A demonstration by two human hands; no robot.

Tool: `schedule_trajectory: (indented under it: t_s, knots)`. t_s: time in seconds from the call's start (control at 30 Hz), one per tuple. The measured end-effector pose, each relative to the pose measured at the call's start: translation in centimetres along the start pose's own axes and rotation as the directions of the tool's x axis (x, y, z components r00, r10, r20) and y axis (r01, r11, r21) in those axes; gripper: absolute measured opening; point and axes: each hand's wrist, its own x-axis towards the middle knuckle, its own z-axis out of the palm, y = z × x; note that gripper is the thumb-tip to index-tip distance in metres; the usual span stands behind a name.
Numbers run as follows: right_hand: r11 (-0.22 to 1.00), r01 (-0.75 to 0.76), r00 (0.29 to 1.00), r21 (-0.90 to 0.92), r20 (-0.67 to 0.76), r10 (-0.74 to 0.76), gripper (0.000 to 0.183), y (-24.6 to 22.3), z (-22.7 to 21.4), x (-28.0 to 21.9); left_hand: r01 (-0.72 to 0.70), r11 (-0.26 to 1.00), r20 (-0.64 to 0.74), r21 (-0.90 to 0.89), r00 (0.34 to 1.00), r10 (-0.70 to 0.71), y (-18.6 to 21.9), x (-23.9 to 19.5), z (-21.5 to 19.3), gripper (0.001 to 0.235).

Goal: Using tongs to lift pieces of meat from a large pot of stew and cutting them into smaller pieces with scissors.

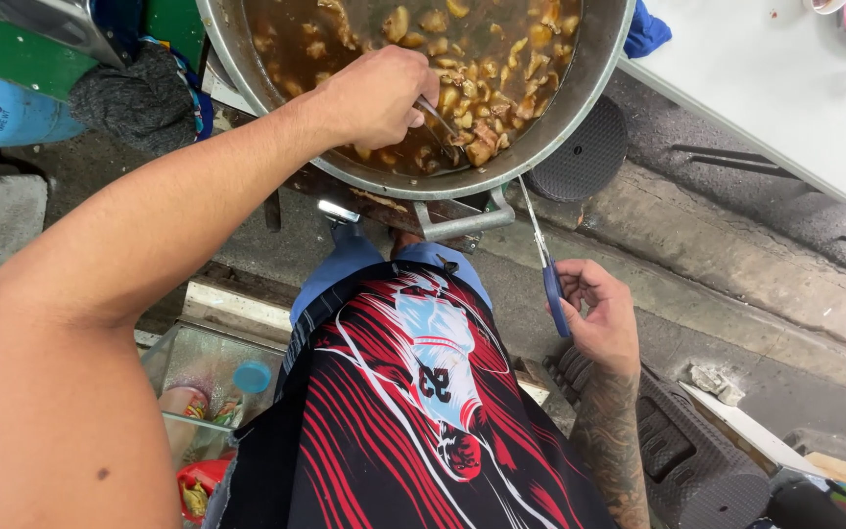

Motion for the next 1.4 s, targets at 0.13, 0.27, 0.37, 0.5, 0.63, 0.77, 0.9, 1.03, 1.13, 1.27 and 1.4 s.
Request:
schedule_trajectory:
  t_s: [0.13,0.27,0.37,0.5,0.63,0.77,0.9,1.03,1.13,1.27,1.4]
  knots:
    - [1.000,0.018,1.000,0.000,-0.015,-0.018,0.027,0.0,0.0,-0.1,0.147,0.989,0.080,0.001,0.986,-0.147,3.7,-2.1,-3.8,0.029]
    - [1.000,-0.022,0.999,-0.012,-0.033,0.022,0.025,-0.4,-0.1,-0.2,0.279,0.940,0.153,0.195,0.938,-0.310,4.1,-4.3,-6.7,0.014]
    - [1.000,-0.004,1.000,0.007,-0.028,0.004,0.025,0.0,-0.2,-0.2,0.261,0.921,-0.094,0.288,0.965,-0.244,3.6,-4.9,-6.7,0.039]
    - [1.000,0.006,1.000,-0.020,-0.030,-0.006,0.029,-0.1,0.0,0.1,0.451,0.892,0.153,-0.020,0.883,-0.443,7.7,-5.1,-7.3,0.027]
    - [0.999,0.021,0.999,-0.028,-0.042,-0.022,0.027,-0.1,-0.2,0.2,0.412,0.887,0.103,-0.208,0.911,-0.399,7.1,-3.8,-4.7,0.035]
    - [1.000,0.007,0.999,0.006,-0.041,-0.006,0.032,0.1,-0.3,0.0,0.394,0.898,0.088,-0.196,0.919,-0.384,6.8,-3.0,-3.2,0.036]
    - [1.000,-0.010,0.999,0.007,-0.040,0.010,0.033,0.3,-0.3,0.0,0.399,0.901,0.105,-0.168,0.917,-0.386,6.9,-2.1,-2.1,0.036]
    - [1.000,-0.007,0.999,0.008,-0.039,0.007,0.029,0.2,-0.3,0.1,0.339,0.928,-0.001,-0.157,0.939,-0.343,6.1,-1.1,-0.8,0.040]
    - [1.000,-0.003,0.999,0.003,-0.049,0.003,0.026,0.2,-0.5,0.1,0.317,0.936,-0.031,-0.150,0.945,-0.325,6.1,-1.4,-1.0,0.036]
    - [1.000,0.013,0.999,0.027,-0.046,-0.012,0.025,0.3,-0.4,0.3,0.386,0.899,0.071,-0.205,0.922,-0.380,6.9,-3.0,-3.1,0.021]
    - [0.999,0.015,0.999,0.045,-0.036,-0.014,0.030,0.1,-0.1,0.4,0.383,0.876,0.048,-0.293,0.921,-0.387,5.5,-4.9,-3.9,0.022]
